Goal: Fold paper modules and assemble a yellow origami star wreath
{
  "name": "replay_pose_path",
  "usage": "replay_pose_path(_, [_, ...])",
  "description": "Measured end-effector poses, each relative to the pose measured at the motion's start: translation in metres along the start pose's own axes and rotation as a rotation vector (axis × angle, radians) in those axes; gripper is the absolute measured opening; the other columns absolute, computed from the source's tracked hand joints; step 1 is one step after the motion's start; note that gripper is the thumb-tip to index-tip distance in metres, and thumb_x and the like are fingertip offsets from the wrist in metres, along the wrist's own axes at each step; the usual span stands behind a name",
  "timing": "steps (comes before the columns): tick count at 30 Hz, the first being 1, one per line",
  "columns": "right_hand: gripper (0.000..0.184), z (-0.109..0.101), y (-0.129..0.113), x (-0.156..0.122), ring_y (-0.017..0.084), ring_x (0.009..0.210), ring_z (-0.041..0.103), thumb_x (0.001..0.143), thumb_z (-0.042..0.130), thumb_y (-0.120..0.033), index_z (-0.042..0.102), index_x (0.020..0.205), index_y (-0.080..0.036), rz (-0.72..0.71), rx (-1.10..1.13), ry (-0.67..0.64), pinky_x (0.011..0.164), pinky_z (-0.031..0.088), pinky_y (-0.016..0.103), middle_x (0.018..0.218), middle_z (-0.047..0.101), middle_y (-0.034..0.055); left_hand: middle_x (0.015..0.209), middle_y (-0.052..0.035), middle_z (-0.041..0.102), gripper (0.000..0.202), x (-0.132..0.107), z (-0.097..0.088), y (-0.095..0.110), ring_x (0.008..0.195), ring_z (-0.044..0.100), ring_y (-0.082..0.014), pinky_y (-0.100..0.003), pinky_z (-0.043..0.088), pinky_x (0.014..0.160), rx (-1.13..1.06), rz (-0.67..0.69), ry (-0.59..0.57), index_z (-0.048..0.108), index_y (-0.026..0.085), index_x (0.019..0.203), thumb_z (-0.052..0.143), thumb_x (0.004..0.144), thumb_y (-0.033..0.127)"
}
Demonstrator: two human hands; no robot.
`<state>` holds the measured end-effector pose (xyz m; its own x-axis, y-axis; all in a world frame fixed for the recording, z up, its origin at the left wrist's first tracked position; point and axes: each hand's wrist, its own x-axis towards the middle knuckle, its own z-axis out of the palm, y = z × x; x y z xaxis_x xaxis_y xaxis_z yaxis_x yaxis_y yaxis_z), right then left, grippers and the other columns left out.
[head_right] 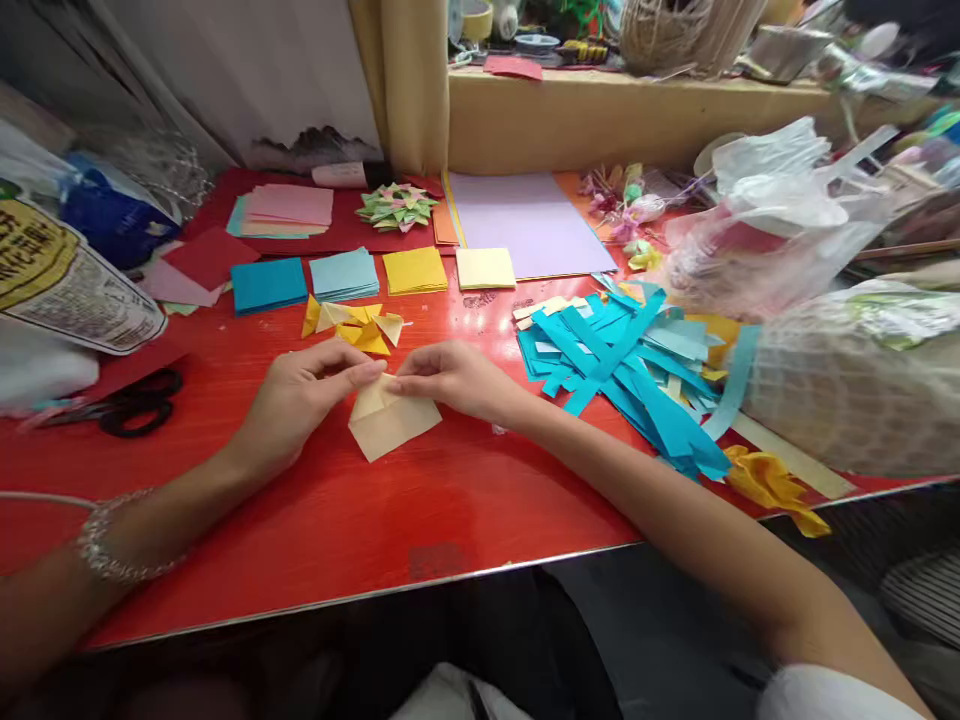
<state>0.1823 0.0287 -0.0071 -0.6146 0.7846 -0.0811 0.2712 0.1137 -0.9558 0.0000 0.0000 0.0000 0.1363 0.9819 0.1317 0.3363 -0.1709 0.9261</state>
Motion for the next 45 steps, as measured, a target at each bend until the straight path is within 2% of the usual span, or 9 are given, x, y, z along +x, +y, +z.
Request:
replay_pose_path(6, [0.031,-0.010,-0.005,0.003,0.007,0.053,0.043,0.072,0.063,-0.042,0.058,0.064,-0.012,-0.005,0.039,0.245,0.048,0.031,0.020,0.058,0.049,-0.0016,0.052,0.0041,0.043,0.018,0.000,-0.001,0.000,0.043,0.033,-0.0053,-0.020,0.023,0.039,-0.216,-0.102,0.090,0.056,0.016,0.063,0.060,0.076,0.029])
replay_pose_path(10, [0.034,-0.009,-0.003,0.005,0.010,0.059,0.054,0.078,0.056,-0.046,0.058,0.068,-0.014,-0.040,0.247,0.364,0.055,0.043,0.023,0.065,0.058,0.0021,0.056,0.0030,0.051,0.016,0.002,-0.004,0.000,0.037,0.032,-0.0034,-0.017,0.025,0.033,-0.364,-0.135,0.114,0.052,0.015,0.068,0.058,0.078,0.026])
replay_pose_path(14, [0.027,-0.002,-0.003,0.002,0.013,0.072,0.058,0.078,0.057,-0.043,0.063,0.081,-0.016,-0.090,0.309,0.326,0.064,0.048,0.024,0.080,0.062,0.0031,0.066,0.0006,0.061,0.014,0.003,-0.004,0.001,0.034,0.036,-0.0045,-0.019,0.035,0.033,-0.412,-0.173,0.072,0.049,0.016,0.075,0.054,0.080,0.028])
replay_pose_path(17, [0.020,0.002,-0.001,0.000,0.013,0.072,0.057,0.077,0.058,-0.037,0.062,0.080,-0.017,-0.099,0.292,0.322,0.065,0.047,0.024,0.077,0.062,0.0013,0.065,0.0011,0.061,0.017,0.001,-0.003,0.003,0.034,0.037,-0.0049,-0.019,0.035,0.034,-0.304,-0.152,0.008,0.049,0.017,0.073,0.055,0.079,0.031])
replay_pose_path(24, [0.023,0.000,0.002,-0.001,0.012,0.065,0.055,0.080,0.053,-0.035,0.062,0.072,-0.016,-0.052,0.182,0.321,0.058,0.044,0.023,0.069,0.059,0.0007,0.048,0.0057,0.030,0.021,0.001,-0.003,0.000,0.042,0.026,-0.0067,-0.020,0.023,0.039,-0.105,-0.103,0.036,0.056,0.018,0.068,0.053,0.081,0.034])
replay_pose_path(29, [0.025,0.002,0.000,-0.002,0.015,0.085,0.059,0.080,0.055,-0.031,0.067,0.100,-0.021,-0.162,0.126,0.433,0.071,0.048,0.027,0.092,0.067,0.0021,0.048,0.0050,0.029,0.025,0.001,-0.003,0.000,0.044,0.024,-0.0069,-0.022,0.018,0.041,-0.120,-0.134,-0.044,0.054,0.017,0.058,0.056,0.077,0.033])
replay_pose_path(37, [0.027,0.006,0.001,-0.006,0.016,0.096,0.062,0.083,0.052,-0.025,0.066,0.106,-0.025,-0.298,-0.032,0.396,0.081,0.050,0.030,0.106,0.067,-0.0005,0.048,0.0063,0.028,0.022,0.002,-0.002,0.000,0.043,0.021,-0.0058,-0.021,0.016,0.040,-0.222,-0.197,-0.039,0.062,0.015,0.075,0.059,0.076,0.037])
replay_pose_path(41, [0.025,0.007,-0.003,-0.008,0.017,0.096,0.062,0.082,0.055,-0.026,0.067,0.104,-0.024,-0.351,-0.110,0.360,0.082,0.049,0.029,0.104,0.068,0.0006,0.048,0.0061,0.030,0.022,0.001,-0.002,0.002,0.044,0.021,-0.0055,-0.022,0.016,0.041,-0.210,-0.175,-0.044,0.062,0.015,0.073,0.060,0.076,0.036])
replay_pose_path(45, [0.024,0.006,-0.006,-0.008,0.017,0.091,0.062,0.083,0.054,-0.034,0.071,0.095,-0.023,-0.254,-0.005,0.318,0.076,0.050,0.028,0.092,0.070,0.0014,0.047,0.0062,0.030,0.021,0.001,-0.003,0.003,0.043,0.021,-0.0059,-0.022,0.018,0.041,-0.179,-0.164,-0.043,0.063,0.015,0.074,0.059,0.077,0.035])
